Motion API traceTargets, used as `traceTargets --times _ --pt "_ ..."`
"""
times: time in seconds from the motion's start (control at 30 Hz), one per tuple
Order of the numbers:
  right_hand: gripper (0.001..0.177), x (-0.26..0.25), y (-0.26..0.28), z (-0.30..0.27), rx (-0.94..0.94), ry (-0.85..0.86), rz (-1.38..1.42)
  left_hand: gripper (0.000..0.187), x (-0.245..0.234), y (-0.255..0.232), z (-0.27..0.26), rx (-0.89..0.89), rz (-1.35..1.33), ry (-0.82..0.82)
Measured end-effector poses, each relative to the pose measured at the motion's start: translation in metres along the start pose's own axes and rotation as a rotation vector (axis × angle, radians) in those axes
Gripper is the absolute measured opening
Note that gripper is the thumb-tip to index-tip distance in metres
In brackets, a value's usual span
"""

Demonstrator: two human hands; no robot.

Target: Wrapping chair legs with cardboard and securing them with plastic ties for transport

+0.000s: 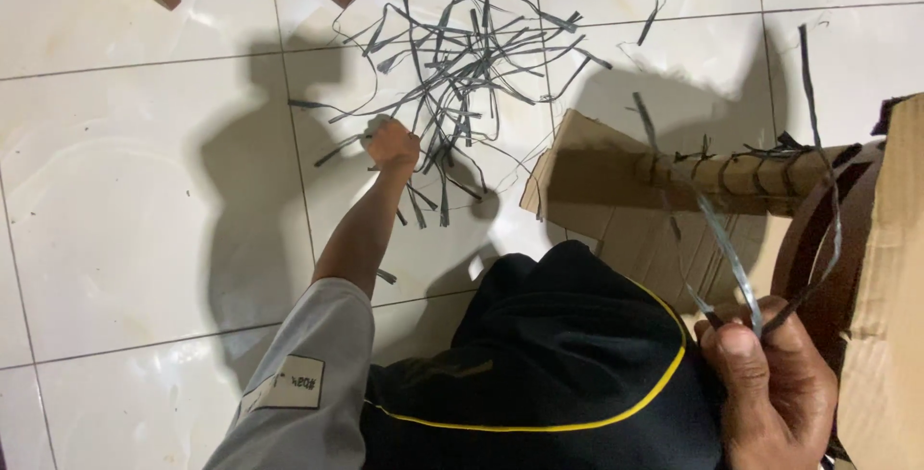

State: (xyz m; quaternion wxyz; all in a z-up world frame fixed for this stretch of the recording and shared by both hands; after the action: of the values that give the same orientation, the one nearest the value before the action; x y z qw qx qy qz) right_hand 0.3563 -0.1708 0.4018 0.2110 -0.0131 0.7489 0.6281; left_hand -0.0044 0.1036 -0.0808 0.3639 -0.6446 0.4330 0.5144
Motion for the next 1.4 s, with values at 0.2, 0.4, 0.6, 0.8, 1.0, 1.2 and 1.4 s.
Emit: traceTargets --times 0.2,0.4,0.6,0.8,1.0,1.2,1.4 --pt "0.015 -0.004 -0.001 -0.006 0.021 -0.056 0.023 0.026 -0.042 0.01 -0.007 0.08 -0.427 -0.131" --pt "0.029 -0.006 -0.007 0.003 0.101 -0.052 0.07 0.019 -0.085 0.042 -0.045 -0.413 -1.476 0.396" --pt "0.035 -0.013 -0.03 0.008 0.4 -0.204 0.52 0.023 -0.099 0.038 -0.083 -0.233 -1.854 0.65" --pt "0.035 -0.009 -0.003 0.009 0.245 -0.258 0.603 0.032 -0.278 -0.022 -0.169 0.133 -1.91 0.403" --pt "0.035 -0.039 0.012 -0.01 0.094 -0.253 0.679 0.019 -0.414 -0.052 -0.259 0.469 -1.829 0.11" --pt "0.037 -0.084 0.006 -0.035 -0.057 -0.365 0.696 0.016 -0.496 -0.128 -0.408 1.168 -1.393 0.312" --pt "0.049 -0.119 0.035 -0.065 -0.25 -0.31 0.866 0.011 -0.507 -0.177 -0.51 1.53 -1.123 0.525"
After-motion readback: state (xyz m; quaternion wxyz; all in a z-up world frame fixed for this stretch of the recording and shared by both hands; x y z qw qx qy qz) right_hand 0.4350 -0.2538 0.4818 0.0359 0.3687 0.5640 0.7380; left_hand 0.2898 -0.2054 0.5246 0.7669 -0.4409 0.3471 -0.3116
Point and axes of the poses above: each hand's wrist, its own z-axis towards the middle knuckle, its own x-axis out of the palm, y = z × x, the point moved 8 cm from there along z, towards the middle knuckle, and after that the axes turned 8 degrees about z, right-handed, at the moved point
